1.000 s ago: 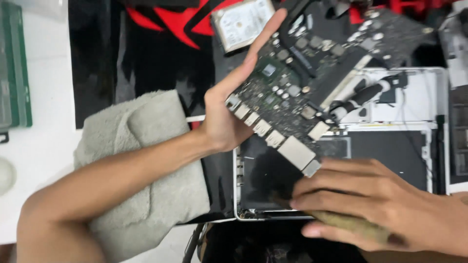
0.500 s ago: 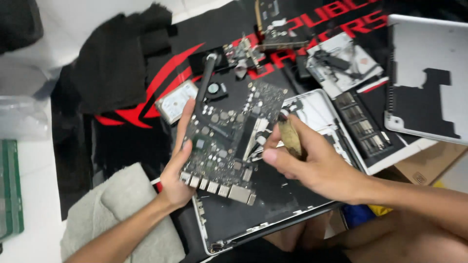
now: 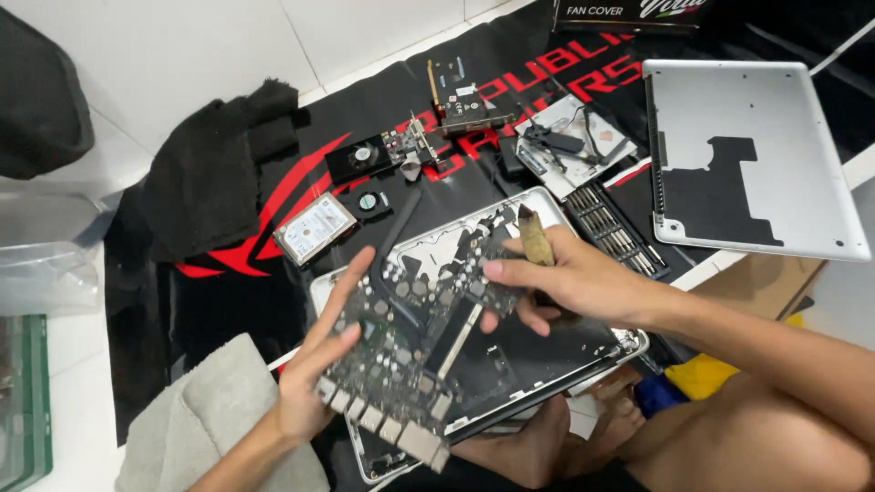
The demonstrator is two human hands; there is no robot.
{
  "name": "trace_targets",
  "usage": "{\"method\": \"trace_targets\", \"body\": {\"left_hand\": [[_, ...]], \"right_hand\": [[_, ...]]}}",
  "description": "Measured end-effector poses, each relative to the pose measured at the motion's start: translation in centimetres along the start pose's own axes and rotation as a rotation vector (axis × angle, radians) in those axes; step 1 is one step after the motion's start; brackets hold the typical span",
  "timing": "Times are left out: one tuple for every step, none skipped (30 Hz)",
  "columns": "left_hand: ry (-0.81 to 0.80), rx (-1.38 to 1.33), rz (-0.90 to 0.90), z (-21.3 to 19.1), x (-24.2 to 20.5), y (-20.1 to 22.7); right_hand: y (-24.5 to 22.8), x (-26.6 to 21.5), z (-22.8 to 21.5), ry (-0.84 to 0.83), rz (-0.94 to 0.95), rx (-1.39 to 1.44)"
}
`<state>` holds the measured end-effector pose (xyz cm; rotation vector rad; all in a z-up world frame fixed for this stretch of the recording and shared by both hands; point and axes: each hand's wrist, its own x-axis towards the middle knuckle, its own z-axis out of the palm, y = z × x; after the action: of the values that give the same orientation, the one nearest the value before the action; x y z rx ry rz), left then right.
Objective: The person cleans a laptop motherboard using a brush, removing dust from various components. They handle the motherboard, a hard drive, and a cooling fan, brushing each item before placing them on the work surface.
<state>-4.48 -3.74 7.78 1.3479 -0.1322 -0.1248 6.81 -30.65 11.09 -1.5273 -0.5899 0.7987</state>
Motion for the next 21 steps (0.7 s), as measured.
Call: {"method": "trace_targets", "body": {"left_hand": [[-0.002, 0.004, 0.001, 0.2, -0.4, 0.3], [0.064, 0.16, -0.074, 0.5, -0.9, 0.6], [0.127, 0.314, -0.152, 0.7, -1.4, 0.8], [0.134, 0.314, -0.153, 0.2, -2.5, 0.2], [0.201, 0.315, -0.203, -0.3, -3.6, -0.4], [0.281, 0.311, -0.263, -0.7, -5.2, -1.1], [0.299, 0.306, -0.275, -2.3, -7.0, -2.5], [0.244, 0.679, -0.016, -3.8, -9.0, -3.9], [0.175, 1.047, 0.247, -5.1, -11.0, -5.2], [0.186, 1.047, 0.225, -6.2, -13.4, -6.8], [0.202, 1.364, 0.193, -7.1, -15.8, -8.3], [0.203, 1.683, 0.159, -8.0, -18.1, -9.7], [0.203, 1.686, 0.137, -8.0, -18.4, -9.9], [0.227, 1.835, 0.187, -7.8, -18.9, -10.0], [0.247, 1.985, 0.237, -7.5, -19.4, -10.2], [0.245, 1.99, 0.219, -6.9, -19.3, -9.8], [0.247, 1.962, 0.243, -6.3, -19.2, -9.3], [0.251, 1.931, 0.269, -5.5, -18.9, -9.0], [0.251, 1.934, 0.251, -6.3, -19.2, -9.4], [0.191, 1.92, 0.316, -7.3, -19.3, -9.7], [0.131, 1.903, 0.381, -8.1, -19.4, -10.0]], "right_hand": [[-0.1, -0.1, 0.0, 0.002, -0.005, 0.001], [-0.1, -0.4, 0.1, 0.017, 0.055, 0.004], [0.0, -0.5, 0.2, 0.031, 0.115, 0.007], [0.4, -0.9, -0.4, 0.025, 0.116, 0.007], [0.8, -1.1, -0.9, 0.027, 0.029, -0.012], [1.5, -1.3, -1.3, 0.016, -0.048, -0.025], [1.8, -1.7, -2.1, -0.003, -0.038, -0.018], [2.1, -2.2, -2.9, 0.052, -0.046, -0.02], [2.4, -2.5, -3.8, 0.107, -0.053, -0.022], [2.9, -2.8, -4.8, 0.089, -0.042, -0.012], [3.4, -3.2, -5.9, 0.182, -0.018, -0.019], [4.0, -3.6, -7.1, 0.279, 0.003, -0.026], [4.3, -3.7, -7.6, 0.266, 0.013, -0.016], [4.5, -3.7, -8.0, 0.337, 0.055, 0.01], [4.7, -3.8, -8.5, 0.408, 0.1, 0.035], [4.6, -3.7, -8.2, 0.396, 0.107, 0.044], [4.5, -3.7, -8.0, 0.478, 0.193, 0.007], [4.3, -3.7, -8.0, 0.557, 0.282, -0.034], [4.2, -3.5, -7.9, 0.545, 0.29, -0.029], [4.1, -3.4, -7.8, 0.541, 0.293, -0.037], [4.0, -3.3, -8.0, 0.537, 0.297, -0.045]]}}
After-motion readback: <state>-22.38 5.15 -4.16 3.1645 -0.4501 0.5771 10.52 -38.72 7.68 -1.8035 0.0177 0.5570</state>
